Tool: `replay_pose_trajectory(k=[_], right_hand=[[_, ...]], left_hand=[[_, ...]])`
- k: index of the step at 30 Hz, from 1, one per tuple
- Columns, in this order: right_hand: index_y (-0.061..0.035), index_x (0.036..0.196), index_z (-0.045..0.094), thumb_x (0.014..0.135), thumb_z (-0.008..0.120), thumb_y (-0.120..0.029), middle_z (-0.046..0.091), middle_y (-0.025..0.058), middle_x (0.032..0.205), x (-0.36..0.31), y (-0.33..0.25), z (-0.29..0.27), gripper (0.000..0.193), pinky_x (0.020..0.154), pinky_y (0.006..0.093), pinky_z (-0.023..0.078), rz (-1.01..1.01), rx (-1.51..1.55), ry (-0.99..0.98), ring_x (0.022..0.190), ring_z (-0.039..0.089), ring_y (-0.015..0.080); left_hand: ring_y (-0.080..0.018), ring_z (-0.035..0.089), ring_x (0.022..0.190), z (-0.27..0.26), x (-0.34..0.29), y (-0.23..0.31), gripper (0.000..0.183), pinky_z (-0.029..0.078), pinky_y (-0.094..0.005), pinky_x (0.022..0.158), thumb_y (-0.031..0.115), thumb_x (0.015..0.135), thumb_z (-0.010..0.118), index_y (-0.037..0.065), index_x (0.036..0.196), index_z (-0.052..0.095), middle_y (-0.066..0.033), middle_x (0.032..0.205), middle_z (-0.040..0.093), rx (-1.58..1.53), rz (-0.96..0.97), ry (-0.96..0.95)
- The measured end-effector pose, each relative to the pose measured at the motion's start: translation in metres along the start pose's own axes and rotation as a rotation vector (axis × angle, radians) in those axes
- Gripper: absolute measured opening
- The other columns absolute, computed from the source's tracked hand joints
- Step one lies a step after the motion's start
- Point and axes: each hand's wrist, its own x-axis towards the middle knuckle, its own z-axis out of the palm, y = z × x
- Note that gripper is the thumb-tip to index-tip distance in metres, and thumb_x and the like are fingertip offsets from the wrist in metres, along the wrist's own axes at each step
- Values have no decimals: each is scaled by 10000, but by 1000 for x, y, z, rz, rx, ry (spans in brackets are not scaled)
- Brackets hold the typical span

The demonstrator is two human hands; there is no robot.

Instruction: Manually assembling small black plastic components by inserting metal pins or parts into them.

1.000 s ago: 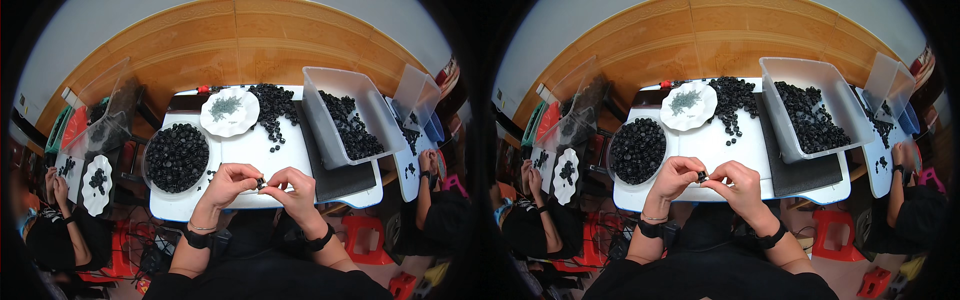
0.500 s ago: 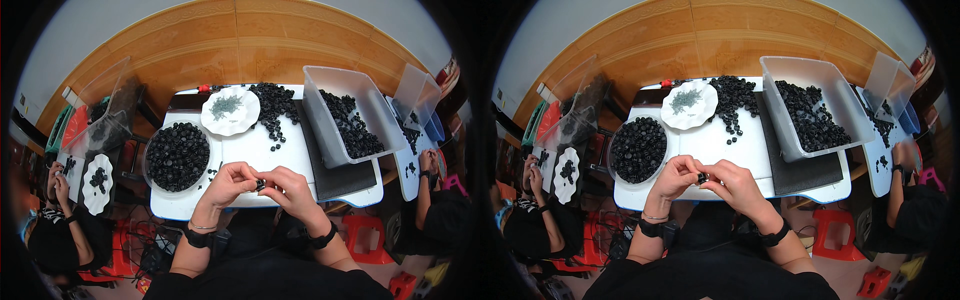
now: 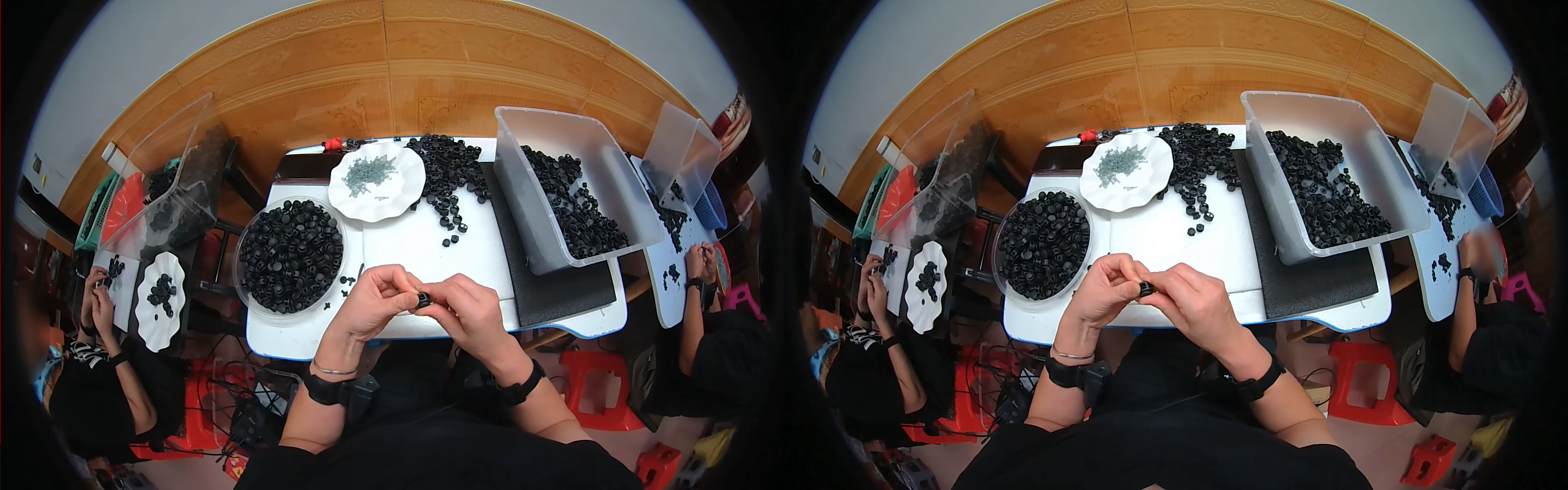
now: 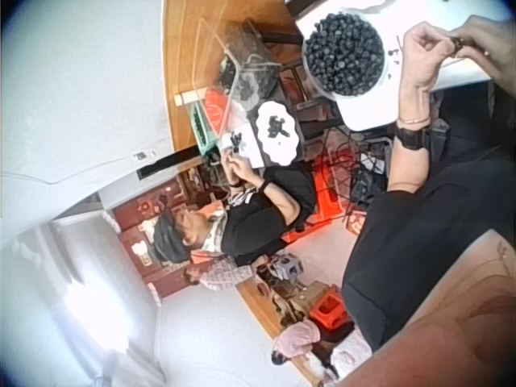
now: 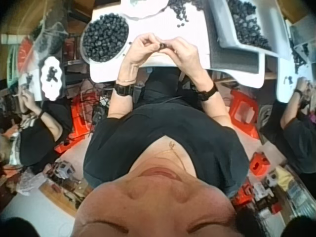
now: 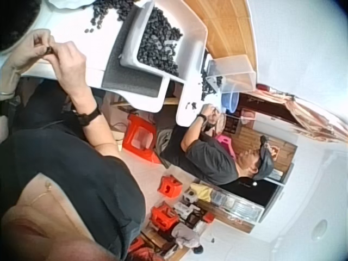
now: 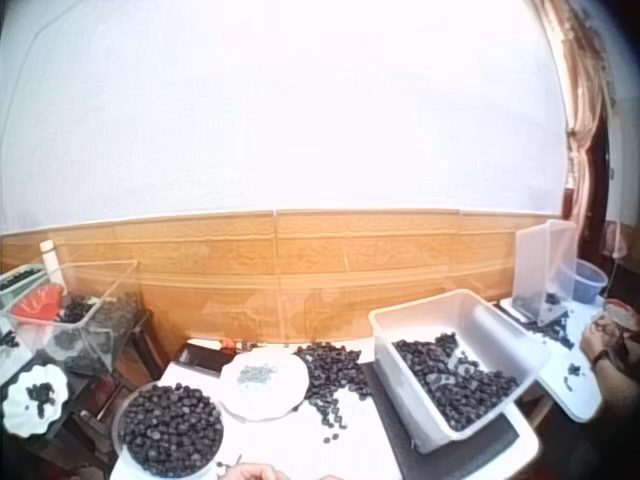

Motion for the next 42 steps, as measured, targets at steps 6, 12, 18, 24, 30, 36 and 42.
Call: replay_pose_trajectory(k=[6,12,18,24,30,36,42], right_hand=[[-24,909,615,716,699,-144,539,68,695,8,-1,-3,243,510,293,448,-24,60,-81,568,543,198],[-23,902,613,720,692,-146,529,69,686,8,-3,3,233,512,308,445,-44,0,-54,562,533,212],[-13,931,601,780,641,-95,523,35,667,3,1,8,176,496,242,405,144,148,-97,551,506,134],[-20,940,571,902,532,-238,444,-48,646,-3,24,12,224,495,172,297,774,1220,-185,560,377,33],[-50,886,529,917,494,-309,406,-51,661,-5,23,14,263,462,164,272,906,1453,-177,535,340,25],[-70,869,501,924,474,-331,422,-50,709,-5,22,15,269,468,161,283,963,1556,-164,551,354,25],[-40,980,499,930,446,-350,413,-55,697,-8,27,19,319,493,170,295,996,1665,-206,549,338,14]], left_hand=[[-118,582,715,-3,-3,0,199,477,-209,652,103,752,709,29,751,524,-110,839,616,4,22,7],[-106,573,680,-4,-2,-2,253,467,-183,618,115,767,698,67,794,451,-92,812,598,-128,-30,-5],[-82,554,647,6,0,13,237,453,-178,591,100,799,663,49,951,490,-37,736,583,-49,-122,27],[-54,507,682,5,2,16,251,404,-184,589,58,792,644,23,1038,605,9,734,545,475,72,65],[-48,508,705,12,3,13,268,428,-177,621,-39,722,673,4,982,631,10,773,517,609,149,145],[-18,481,631,16,3,13,202,392,-153,551,39,720,700,31,919,665,24,740,519,754,245,203],[-32,483,598,17,2,13,193,396,-171,523,51,698,712,39,887,677,10,704,535,858,300,247]])
